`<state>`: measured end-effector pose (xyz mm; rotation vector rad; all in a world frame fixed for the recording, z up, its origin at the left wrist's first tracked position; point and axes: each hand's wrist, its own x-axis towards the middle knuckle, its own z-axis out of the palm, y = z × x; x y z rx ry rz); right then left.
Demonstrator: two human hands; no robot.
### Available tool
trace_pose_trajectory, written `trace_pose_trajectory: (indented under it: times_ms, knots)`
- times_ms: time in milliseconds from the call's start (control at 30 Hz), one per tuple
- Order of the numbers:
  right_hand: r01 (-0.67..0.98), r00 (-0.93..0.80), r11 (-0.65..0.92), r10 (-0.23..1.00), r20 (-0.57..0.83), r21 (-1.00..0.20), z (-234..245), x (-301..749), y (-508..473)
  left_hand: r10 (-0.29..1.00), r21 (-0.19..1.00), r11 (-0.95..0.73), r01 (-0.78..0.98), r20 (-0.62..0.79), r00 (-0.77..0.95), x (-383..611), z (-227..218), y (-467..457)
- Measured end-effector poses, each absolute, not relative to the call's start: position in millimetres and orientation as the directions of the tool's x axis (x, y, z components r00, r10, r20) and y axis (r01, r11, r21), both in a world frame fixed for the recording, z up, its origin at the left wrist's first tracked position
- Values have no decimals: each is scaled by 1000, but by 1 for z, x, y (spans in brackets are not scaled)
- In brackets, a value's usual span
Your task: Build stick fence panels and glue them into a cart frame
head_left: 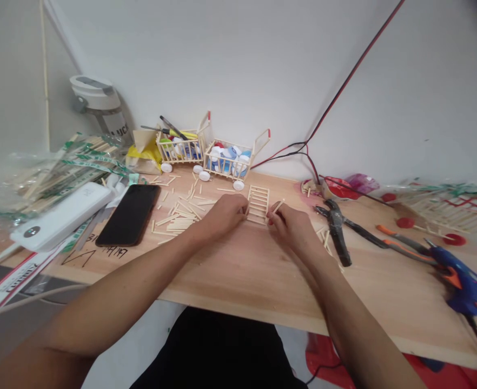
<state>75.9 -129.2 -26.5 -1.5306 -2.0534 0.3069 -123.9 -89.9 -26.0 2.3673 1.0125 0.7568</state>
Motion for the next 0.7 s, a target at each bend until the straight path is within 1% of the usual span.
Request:
trace_pose_trajectory:
  times_ms: [300,700]
  knots:
    - [812,-180,305,942,283,-498,-27,75,-130,750,603,-630,488,312,583,-124,-27,-90]
    - [829,-172,285,949,266,-481,-26,75,-129,758,588,-623,516,291,583,-124,-25,-91]
